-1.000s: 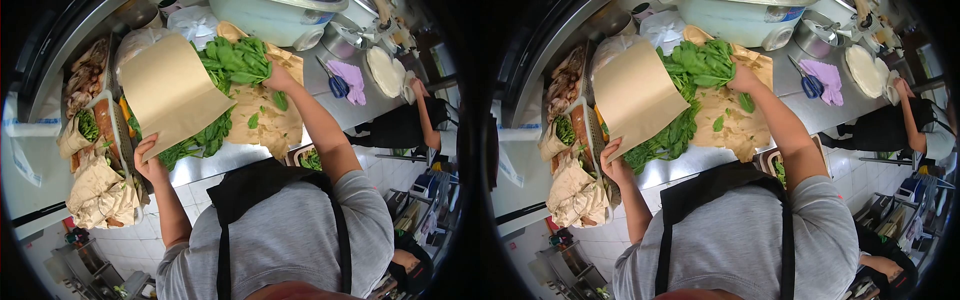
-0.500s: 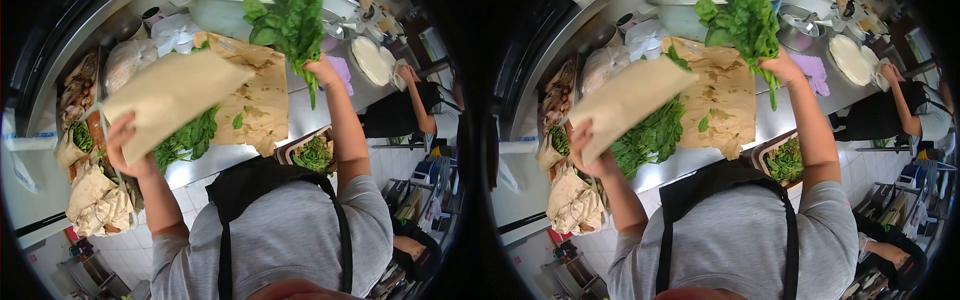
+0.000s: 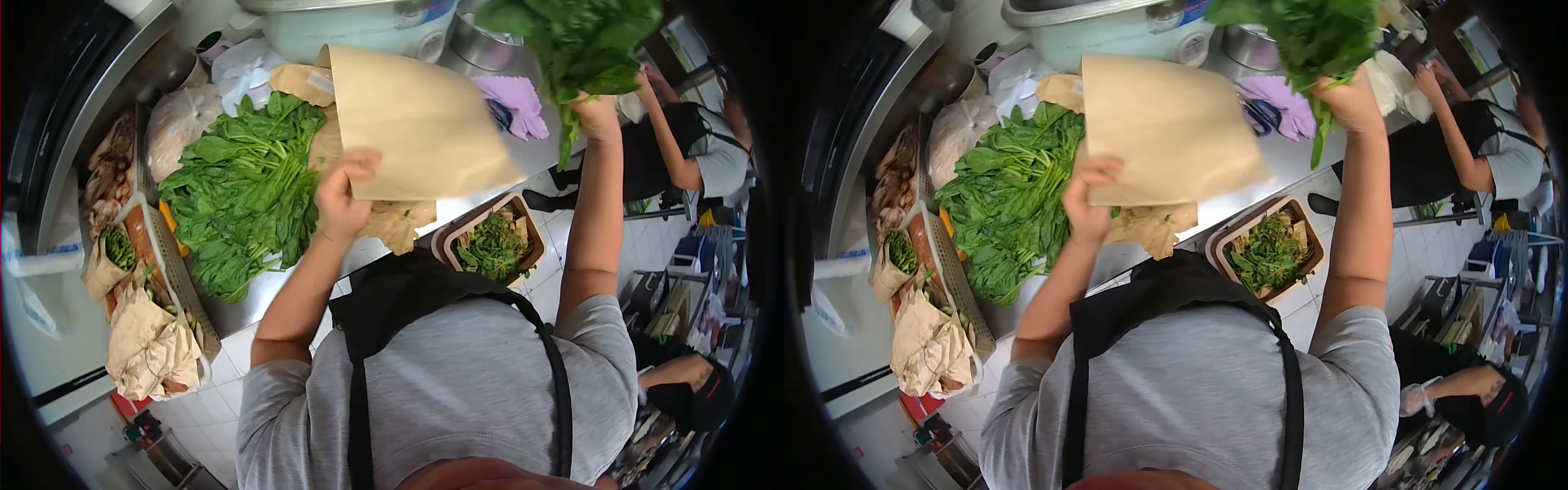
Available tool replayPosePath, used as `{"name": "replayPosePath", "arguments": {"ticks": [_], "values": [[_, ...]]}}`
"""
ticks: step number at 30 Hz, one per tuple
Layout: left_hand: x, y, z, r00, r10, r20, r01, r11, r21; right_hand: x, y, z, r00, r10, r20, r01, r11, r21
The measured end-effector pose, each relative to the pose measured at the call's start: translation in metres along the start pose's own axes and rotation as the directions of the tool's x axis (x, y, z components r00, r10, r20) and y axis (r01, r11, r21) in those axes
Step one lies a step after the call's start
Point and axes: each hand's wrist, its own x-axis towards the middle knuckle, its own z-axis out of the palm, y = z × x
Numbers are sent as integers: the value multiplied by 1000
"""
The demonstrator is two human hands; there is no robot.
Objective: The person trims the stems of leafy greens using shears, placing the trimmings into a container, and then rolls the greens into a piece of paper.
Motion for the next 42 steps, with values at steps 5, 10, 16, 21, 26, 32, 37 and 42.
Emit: {"name": "replayPosePath", "arguments": {"ticks": [5,10,16,21,26,32,37,42], "values": [[-101,-61,2,891,-454,16,454,887,-90,-12,19,62,929,138,343,-61,972,-226],[-109,-58,-2,856,-509,88,502,860,87,-31,60,156,751,123,649,172,912,-371],[-97,-15,-22,841,-541,-28,534,820,206,-45,86,170,629,330,704,361,677,-641],[-70,-27,-32,928,-320,-191,371,844,388,-74,78,118,856,324,403,60,713,-699],[-61,-62,-8,916,-399,-26,353,777,521,-129,108,106,888,438,143,-191,633,-750],[-68,-70,31,884,-467,2,393,747,537,-146,101,132,935,354,-31,-252,599,-761],[-50,-69,33,872,-490,-15,384,664,642,-149,92,130,922,382,-68,-301,592,-748],[22,-51,21,967,-197,158,-12,588,808,-145,68,134,854,513,-86,-461,669,-583]]}}
